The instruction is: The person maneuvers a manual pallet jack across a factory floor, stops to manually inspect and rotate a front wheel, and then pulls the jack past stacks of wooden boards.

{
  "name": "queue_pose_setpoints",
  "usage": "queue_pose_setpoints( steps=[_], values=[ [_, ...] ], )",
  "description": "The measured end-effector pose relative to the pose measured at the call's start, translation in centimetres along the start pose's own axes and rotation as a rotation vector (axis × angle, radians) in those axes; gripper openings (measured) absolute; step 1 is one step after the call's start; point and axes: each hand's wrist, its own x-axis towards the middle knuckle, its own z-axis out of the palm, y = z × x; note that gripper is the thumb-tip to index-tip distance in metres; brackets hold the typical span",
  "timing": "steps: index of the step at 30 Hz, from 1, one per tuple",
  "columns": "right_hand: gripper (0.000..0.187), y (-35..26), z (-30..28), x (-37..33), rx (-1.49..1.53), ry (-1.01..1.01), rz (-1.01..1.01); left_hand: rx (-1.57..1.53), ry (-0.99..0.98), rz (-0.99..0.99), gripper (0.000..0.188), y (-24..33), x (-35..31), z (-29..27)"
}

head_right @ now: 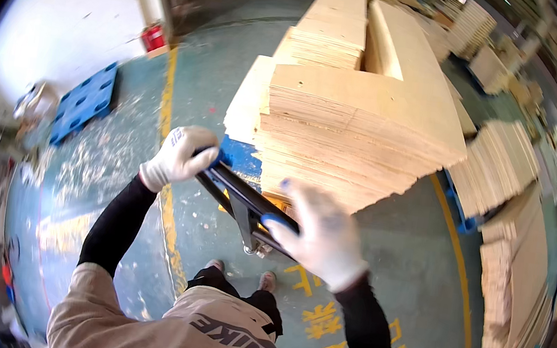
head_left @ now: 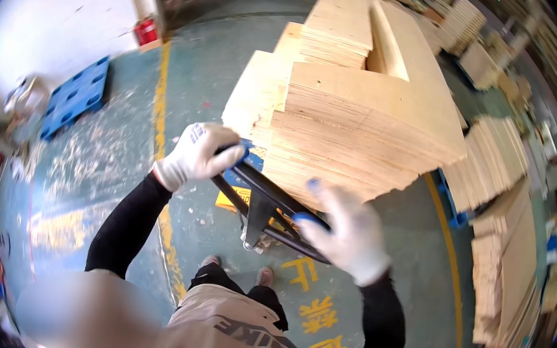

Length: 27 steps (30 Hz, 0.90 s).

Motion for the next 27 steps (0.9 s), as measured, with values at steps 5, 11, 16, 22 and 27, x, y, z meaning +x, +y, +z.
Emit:
queue_pose_setpoints(
  steps=[5,11,16,22,27],
  values=[
    [0.030,2.4,2.2,1.1,0.574,-0.475,0.145,0.467,0.309,0.213,0.026,-0.8,-1.8,1.6],
    [0.033,1.4,2.1,-3.1,0.739,-0.493,0.222,0.262,0.167,-0.425,0.037,6.1,-3.5,1.9],
    [0.028,-0.3,2.3,-10.2,0.606,-0.525,-0.101,0.561,0.363,-0.262,0.023,11.9,-15.3,6.2],
    [0.054,-7.5,-2.5,-24.0,0.463,-0.903,0.005,0.851,0.448,0.042,0.030,23.5,-30.5,12.9],
    [0.081,-4.4,-2.2,-35.4,0.120,-0.860,-0.152,0.841,0.284,-0.011,0.030,32.7,-36.8,21.3]
  ],
)
